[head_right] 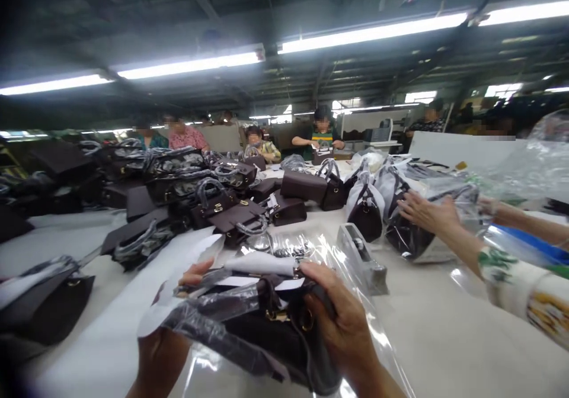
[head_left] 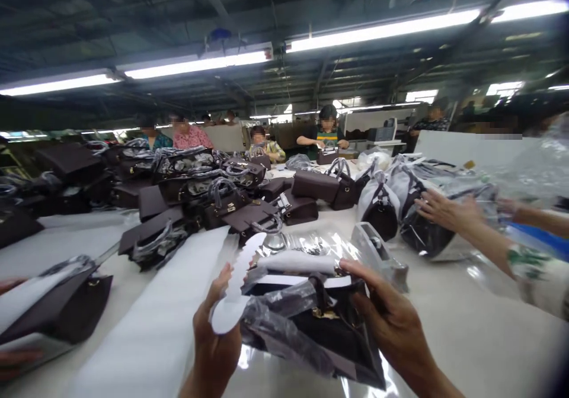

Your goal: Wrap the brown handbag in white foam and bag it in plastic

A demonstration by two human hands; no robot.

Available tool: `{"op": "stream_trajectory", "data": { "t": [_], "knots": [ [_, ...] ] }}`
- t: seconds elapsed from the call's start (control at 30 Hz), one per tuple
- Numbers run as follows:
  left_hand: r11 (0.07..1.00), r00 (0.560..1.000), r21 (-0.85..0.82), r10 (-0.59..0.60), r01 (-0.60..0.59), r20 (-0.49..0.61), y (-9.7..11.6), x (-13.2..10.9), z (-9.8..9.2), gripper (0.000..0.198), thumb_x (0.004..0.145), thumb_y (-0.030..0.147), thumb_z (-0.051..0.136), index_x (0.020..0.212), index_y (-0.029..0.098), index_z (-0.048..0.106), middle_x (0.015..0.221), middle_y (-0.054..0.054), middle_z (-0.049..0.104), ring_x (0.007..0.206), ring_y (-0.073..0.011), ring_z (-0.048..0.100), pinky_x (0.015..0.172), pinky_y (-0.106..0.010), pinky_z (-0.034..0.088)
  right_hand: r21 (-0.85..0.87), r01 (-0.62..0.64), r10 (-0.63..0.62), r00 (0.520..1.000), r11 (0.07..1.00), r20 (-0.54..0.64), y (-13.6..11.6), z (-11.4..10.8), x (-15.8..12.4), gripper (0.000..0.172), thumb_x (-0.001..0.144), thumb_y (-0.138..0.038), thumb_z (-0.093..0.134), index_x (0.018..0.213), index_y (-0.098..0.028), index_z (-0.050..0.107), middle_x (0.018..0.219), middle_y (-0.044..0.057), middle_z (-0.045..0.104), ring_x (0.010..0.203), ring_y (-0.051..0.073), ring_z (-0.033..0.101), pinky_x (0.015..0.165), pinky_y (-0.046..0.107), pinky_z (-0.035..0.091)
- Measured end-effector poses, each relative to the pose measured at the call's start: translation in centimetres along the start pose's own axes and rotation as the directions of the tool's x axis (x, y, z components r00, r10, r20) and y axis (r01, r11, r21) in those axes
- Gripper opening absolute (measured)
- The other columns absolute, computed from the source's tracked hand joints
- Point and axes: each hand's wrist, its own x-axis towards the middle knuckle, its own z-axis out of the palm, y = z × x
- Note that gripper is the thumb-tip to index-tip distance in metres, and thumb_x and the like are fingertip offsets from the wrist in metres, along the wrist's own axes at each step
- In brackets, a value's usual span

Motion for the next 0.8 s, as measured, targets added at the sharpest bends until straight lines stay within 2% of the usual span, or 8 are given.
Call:
{"op": "stream_trajectory", "data": {
  "t": [0.2, 0.3, 0.43, 0.5, 0.57, 0.63, 0.7, 0.8],
  "knots": [
    [0.995, 0.992, -0.014, 0.103, -0.102, 0.077, -0.2, -3.6, -3.8, 0.022, 0.088, 0.024, 0.041, 0.107, 0.022, 0.052, 0.119, -0.007, 0.06, 0.114, -0.0233, 0.054, 0.106, -0.047, 0.031, 0.1, -0.023, 0.017, 0.998, 0.995, 0.061, -2.0, 1.0, -3.6, 0.031, 0.087, -0.024, 0.05, 0.117, -0.03, 0.054, 0.119, -0.001, 0.058, 0.115, 0.015, 0.051, 0.101, 0.027, 0.04],
    [0.981, 0.977, 0.062, 0.174, -0.182, 0.119, 0.1, -4.4, -4.4, 0.023, 0.087, 0.022, 0.041, 0.108, 0.023, 0.051, 0.119, -0.006, 0.059, 0.112, -0.0216, 0.055, 0.108, -0.048, 0.026, 0.103, -0.134, 0.124, 0.987, 0.986, 0.102, -2.0, 2.0, -4.7, 0.029, 0.087, -0.029, 0.051, 0.115, -0.028, 0.057, 0.116, 0.001, 0.06, 0.11, 0.018, 0.055, 0.096, 0.03, 0.045],
    [0.985, 0.955, 0.169, -0.009, -0.044, 0.297, 0.2, -4.6, -3.3, 0.024, 0.089, 0.034, 0.042, 0.107, 0.023, 0.052, 0.111, -0.007, 0.063, 0.106, -0.024, 0.058, 0.105, -0.055, 0.025, 0.077, -0.384, 0.352, 0.898, 0.92, 0.264, -0.4, 3.2, -6.0, 0.035, 0.087, -0.04, 0.048, 0.114, -0.021, 0.058, 0.112, 0.006, 0.062, 0.106, 0.022, 0.057, 0.094, 0.038, 0.045],
    [0.983, 0.907, 0.182, -0.088, 0.013, 0.411, 0.3, -4.2, -2.9, 0.038, 0.086, 0.044, 0.047, 0.118, 0.024, 0.048, 0.119, -0.008, 0.059, 0.114, -0.0267, 0.052, 0.106, -0.058, 0.019, 0.056, -0.475, 0.434, 0.84, 0.878, 0.325, 0.6, 3.1, -6.6, 0.042, 0.087, -0.045, 0.046, 0.118, -0.019, 0.055, 0.119, 0.008, 0.059, 0.114, 0.024, 0.052, 0.1, 0.043, 0.039],
    [0.991, 0.873, 0.112, -0.124, 0.08, 0.473, 0.3, -3.6, -3.5, 0.062, 0.081, 0.052, 0.051, 0.133, 0.024, 0.033, 0.136, -0.011, 0.045, 0.127, -0.0282, 0.038, 0.108, -0.058, 0.011, 0.035, -0.529, 0.489, 0.805, 0.848, 0.336, 1.0, 2.3, -6.9, 0.049, 0.088, -0.049, 0.04, 0.127, -0.019, 0.048, 0.13, 0.009, 0.05, 0.123, 0.024, 0.043, 0.105, 0.046, 0.032],
    [0.969, 0.882, -0.044, -0.204, 0.245, 0.424, 0.0, -3.1, -4.8, 0.068, 0.084, 0.057, 0.04, 0.14, 0.024, 0.02, 0.143, -0.011, 0.034, 0.134, -0.0267, 0.026, 0.109, -0.056, 0.011, 0.005, -0.499, 0.469, 0.818, 0.866, 0.334, 0.7, 1.0, -6.6, 0.058, 0.088, -0.054, 0.034, 0.137, -0.022, 0.036, 0.14, 0.009, 0.038, 0.13, 0.026, 0.033, 0.106, 0.05, 0.028],
    [0.891, 0.889, -0.203, -0.332, 0.405, 0.315, -0.8, -3.2, -6.0, 0.061, 0.089, 0.057, 0.021, 0.14, 0.024, 0.019, 0.144, -0.011, 0.033, 0.135, -0.0244, 0.025, 0.109, -0.053, 0.016, -0.059, -0.369, 0.365, 0.859, 0.927, 0.36, -0.3, 0.1, -5.7, 0.071, 0.083, -0.062, 0.038, 0.142, -0.024, 0.025, 0.145, 0.008, 0.027, 0.132, 0.03, 0.027, 0.104, 0.054, 0.027],
    [0.836, 0.845, -0.19, -0.458, 0.515, 0.275, -2.2, -4.6, -6.3, 0.061, 0.089, 0.057, 0.026, 0.139, 0.023, 0.024, 0.146, -0.009, 0.028, 0.136, -0.024, 0.022, 0.111, -0.049, 0.016, -0.167, -0.095, 0.162, 0.878, 0.981, 0.451, -1.9, 0.4, -4.0, 0.092, 0.07, -0.065, 0.057, 0.144, -0.023, 0.021, 0.145, 0.01, 0.028, 0.131, 0.035, 0.027, 0.102, 0.056, 0.029]
  ]
}}
